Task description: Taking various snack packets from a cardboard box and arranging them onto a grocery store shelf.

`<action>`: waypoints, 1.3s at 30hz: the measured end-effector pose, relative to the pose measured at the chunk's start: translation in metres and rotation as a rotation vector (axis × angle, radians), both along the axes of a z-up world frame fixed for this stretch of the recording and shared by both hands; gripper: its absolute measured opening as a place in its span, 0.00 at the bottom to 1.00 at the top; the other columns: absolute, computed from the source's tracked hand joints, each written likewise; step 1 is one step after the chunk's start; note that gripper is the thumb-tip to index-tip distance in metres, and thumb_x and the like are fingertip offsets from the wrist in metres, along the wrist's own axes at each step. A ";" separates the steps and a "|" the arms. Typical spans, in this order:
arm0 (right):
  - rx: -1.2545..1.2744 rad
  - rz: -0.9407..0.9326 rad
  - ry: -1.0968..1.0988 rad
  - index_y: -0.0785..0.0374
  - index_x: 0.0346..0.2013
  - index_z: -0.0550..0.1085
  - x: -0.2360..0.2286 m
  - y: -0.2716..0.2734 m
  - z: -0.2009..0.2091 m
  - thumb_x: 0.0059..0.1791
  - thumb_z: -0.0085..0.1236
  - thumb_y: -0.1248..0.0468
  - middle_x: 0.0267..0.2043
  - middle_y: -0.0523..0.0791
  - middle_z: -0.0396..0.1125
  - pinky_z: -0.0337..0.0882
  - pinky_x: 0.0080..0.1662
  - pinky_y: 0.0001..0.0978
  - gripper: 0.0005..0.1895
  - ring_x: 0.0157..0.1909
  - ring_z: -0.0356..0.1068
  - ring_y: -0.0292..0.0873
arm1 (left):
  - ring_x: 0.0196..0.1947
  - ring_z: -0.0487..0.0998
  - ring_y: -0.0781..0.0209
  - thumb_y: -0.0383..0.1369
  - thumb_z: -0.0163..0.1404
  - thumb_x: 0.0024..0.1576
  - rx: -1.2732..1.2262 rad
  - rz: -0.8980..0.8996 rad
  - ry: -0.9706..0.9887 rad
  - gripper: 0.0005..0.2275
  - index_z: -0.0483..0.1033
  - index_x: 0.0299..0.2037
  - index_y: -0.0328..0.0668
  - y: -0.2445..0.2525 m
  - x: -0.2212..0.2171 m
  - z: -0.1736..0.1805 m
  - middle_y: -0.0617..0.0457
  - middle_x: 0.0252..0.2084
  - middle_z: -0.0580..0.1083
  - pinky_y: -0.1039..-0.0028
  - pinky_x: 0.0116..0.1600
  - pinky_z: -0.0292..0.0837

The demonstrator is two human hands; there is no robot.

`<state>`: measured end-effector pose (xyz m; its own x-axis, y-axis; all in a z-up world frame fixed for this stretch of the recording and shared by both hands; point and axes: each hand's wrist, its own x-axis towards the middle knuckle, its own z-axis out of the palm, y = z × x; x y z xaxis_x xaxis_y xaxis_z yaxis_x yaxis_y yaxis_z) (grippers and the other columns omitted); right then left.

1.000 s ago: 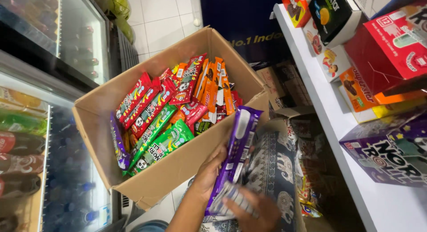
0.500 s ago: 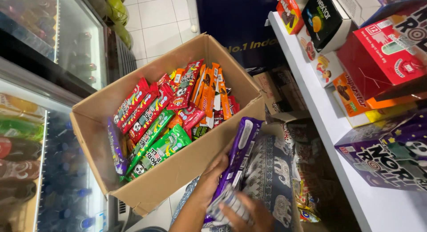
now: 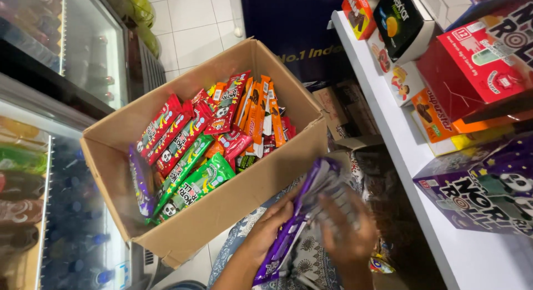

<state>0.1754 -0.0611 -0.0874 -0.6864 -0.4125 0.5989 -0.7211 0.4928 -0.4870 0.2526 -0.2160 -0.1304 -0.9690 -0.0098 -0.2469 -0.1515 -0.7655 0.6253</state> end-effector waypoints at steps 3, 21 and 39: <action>-0.011 0.329 -0.170 0.49 0.54 0.78 0.049 0.003 -0.036 0.37 0.69 0.68 0.54 0.55 0.68 0.79 0.49 0.42 0.30 0.52 0.75 0.53 | 0.57 0.74 0.60 0.41 0.45 0.66 0.157 0.193 0.047 0.29 0.56 0.76 0.40 -0.012 -0.008 0.001 0.47 0.68 0.68 0.71 0.60 0.71; 0.005 0.361 -0.257 0.48 0.51 0.80 0.050 0.010 -0.046 0.38 0.67 0.67 0.56 0.52 0.70 0.77 0.52 0.42 0.26 0.53 0.76 0.52 | 0.55 0.76 0.63 0.20 0.56 0.52 -0.250 0.269 0.049 0.23 0.72 0.60 0.30 -0.027 0.004 0.004 0.49 0.54 0.77 0.74 0.61 0.69; -0.073 0.327 -0.080 0.44 0.50 0.81 0.073 0.010 -0.088 0.42 0.67 0.65 0.53 0.48 0.69 0.77 0.49 0.37 0.22 0.51 0.73 0.44 | 0.81 0.47 0.52 0.51 0.34 0.69 -0.634 0.273 0.279 0.31 0.53 0.75 0.33 -0.016 0.006 -0.011 0.43 0.80 0.51 0.62 0.79 0.35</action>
<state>0.2483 -0.0514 -0.1754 -0.5707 -0.5766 0.5847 -0.7933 0.2032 -0.5740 0.2590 -0.2318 -0.1415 -0.9376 -0.3177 0.1413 0.2214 -0.2323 0.9471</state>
